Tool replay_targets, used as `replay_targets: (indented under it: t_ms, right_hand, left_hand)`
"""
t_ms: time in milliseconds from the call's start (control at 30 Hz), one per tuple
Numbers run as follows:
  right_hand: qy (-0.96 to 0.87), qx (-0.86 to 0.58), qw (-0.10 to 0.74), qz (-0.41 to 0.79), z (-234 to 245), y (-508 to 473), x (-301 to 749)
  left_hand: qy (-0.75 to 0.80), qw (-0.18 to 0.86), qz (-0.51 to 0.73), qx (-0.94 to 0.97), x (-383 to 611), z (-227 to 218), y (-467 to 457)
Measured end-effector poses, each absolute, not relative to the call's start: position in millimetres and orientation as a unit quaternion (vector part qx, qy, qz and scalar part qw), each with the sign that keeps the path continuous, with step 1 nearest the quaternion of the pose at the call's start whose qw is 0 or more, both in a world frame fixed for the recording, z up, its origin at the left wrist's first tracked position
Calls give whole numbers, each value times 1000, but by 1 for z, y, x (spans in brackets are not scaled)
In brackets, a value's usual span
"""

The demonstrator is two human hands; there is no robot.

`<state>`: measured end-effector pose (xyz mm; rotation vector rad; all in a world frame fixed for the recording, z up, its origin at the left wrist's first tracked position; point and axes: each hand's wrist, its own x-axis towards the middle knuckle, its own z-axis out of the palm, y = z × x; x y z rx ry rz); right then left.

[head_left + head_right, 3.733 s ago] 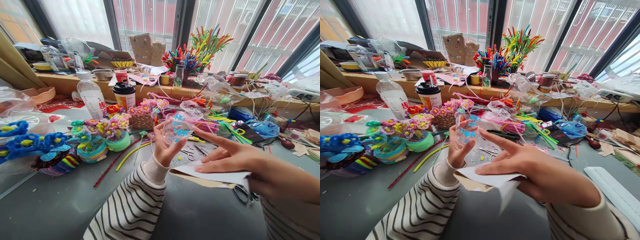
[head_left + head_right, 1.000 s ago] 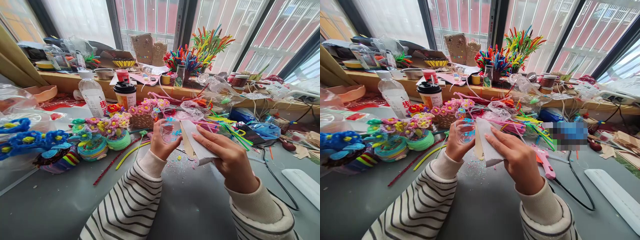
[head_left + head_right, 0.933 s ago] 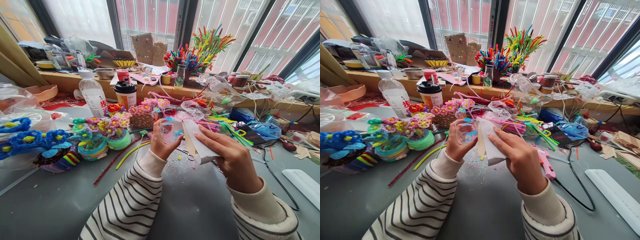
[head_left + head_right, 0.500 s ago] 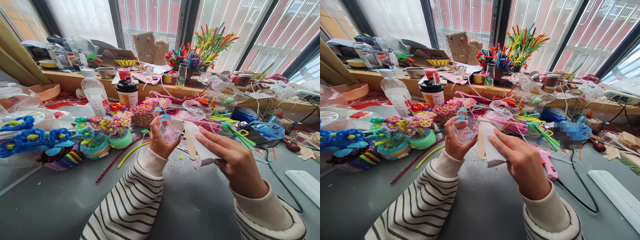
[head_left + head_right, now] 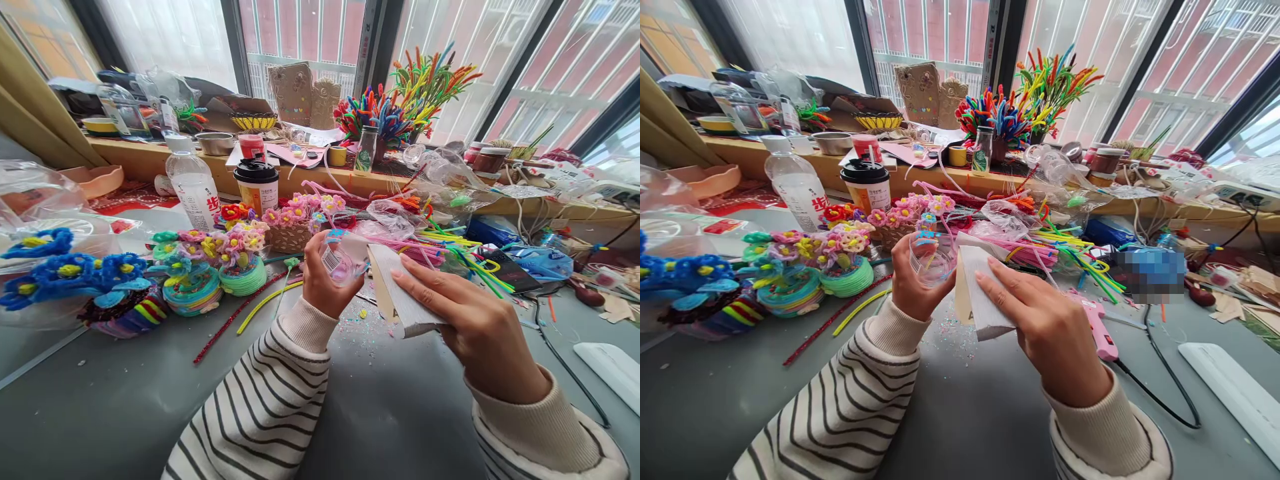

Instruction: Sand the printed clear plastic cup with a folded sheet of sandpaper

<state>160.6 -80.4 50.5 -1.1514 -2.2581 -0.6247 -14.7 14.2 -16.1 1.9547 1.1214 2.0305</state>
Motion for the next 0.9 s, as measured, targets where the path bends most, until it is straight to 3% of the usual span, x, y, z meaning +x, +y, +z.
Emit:
replay_targets:
  t_ms: [900]
  right_hand:
    - [-833, -413, 273, -247, 44, -82, 158]
  left_hand:
    - [358, 103, 682, 630, -13, -13, 12]
